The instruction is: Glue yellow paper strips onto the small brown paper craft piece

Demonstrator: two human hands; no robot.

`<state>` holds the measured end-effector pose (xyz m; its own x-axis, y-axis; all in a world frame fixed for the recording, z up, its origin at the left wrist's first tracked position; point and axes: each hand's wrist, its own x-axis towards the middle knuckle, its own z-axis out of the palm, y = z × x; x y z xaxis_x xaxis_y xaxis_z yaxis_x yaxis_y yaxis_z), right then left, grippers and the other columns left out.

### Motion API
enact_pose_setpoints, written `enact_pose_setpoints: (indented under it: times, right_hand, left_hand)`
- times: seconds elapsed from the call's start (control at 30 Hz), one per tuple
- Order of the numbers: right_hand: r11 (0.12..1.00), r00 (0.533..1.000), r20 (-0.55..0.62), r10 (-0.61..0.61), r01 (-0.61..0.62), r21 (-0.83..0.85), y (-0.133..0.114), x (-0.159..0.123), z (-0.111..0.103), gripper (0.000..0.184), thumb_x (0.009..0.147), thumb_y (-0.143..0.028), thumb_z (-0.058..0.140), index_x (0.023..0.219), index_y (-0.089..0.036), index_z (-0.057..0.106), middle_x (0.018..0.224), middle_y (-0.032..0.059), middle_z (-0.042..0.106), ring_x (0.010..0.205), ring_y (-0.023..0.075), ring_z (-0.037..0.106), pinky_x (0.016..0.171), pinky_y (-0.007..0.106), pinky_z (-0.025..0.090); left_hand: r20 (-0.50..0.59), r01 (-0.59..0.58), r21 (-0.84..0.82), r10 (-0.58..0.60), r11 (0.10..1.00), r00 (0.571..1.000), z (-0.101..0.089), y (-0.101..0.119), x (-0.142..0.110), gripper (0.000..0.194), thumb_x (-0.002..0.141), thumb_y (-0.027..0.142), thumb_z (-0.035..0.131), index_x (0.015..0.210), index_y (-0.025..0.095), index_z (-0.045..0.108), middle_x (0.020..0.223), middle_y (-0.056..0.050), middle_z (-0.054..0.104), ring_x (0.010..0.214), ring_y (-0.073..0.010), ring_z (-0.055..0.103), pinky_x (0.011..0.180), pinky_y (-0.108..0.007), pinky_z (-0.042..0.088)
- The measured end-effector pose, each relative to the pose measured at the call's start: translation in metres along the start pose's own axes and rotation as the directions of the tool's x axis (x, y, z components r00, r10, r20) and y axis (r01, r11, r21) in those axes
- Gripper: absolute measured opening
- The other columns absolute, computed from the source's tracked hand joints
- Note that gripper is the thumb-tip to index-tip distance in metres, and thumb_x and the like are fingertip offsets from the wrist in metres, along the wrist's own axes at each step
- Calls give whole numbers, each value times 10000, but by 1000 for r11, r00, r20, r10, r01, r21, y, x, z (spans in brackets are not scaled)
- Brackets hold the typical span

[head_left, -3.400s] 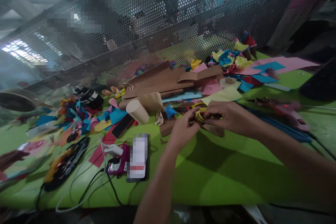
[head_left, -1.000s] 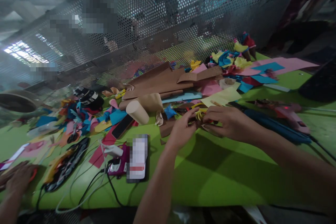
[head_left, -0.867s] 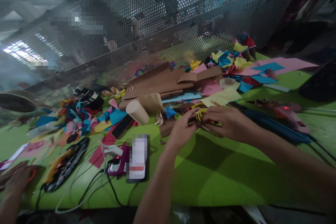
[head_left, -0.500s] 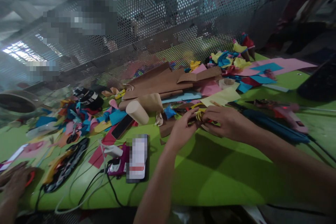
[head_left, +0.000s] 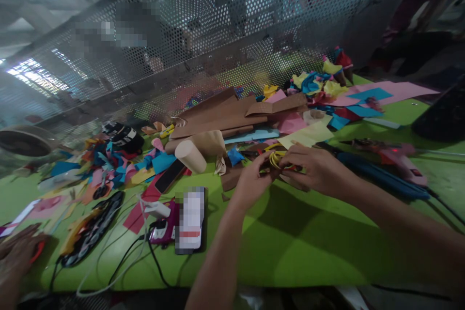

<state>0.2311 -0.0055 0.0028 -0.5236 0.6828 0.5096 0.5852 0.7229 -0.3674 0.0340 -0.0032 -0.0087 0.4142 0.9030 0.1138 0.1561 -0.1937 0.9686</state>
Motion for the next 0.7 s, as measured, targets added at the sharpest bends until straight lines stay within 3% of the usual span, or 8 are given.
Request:
enact_pose_setpoints:
  times: [0.23,0.5,0.7]
  right_hand:
    - [998,998,-43,-43,41,-43,2,-2,6,100,902,-183,597,858,-210,682,863,55,719,767,192,681,656,284,486]
    - [998,996,-70,-63,62,-21,3,0,9,118,877,-146,596,813,-200,679,809,48,704,730,178,666,637,272,492]
    - [999,995,-99,-21,24,26,1,-2,11,107,887,-187,634,938,-225,720,901,63,738,832,205,695,709,301,535]
  left_hand:
    - [-36,-12,171,18,985,999,4,-6,-2,497,803,57,614,1286,176,623,1247,-87,706,1108,-227,659,1021,-371,494]
    - [-88,21,372,13,928,996,10,-15,-4,421,847,122,605,1263,184,634,1191,-103,735,1055,-265,685,909,-382,535]
    - [-179,60,451,24,891,984,9,-15,-5,386,871,158,605,1256,159,623,1155,-134,737,990,-271,691,901,-416,539]
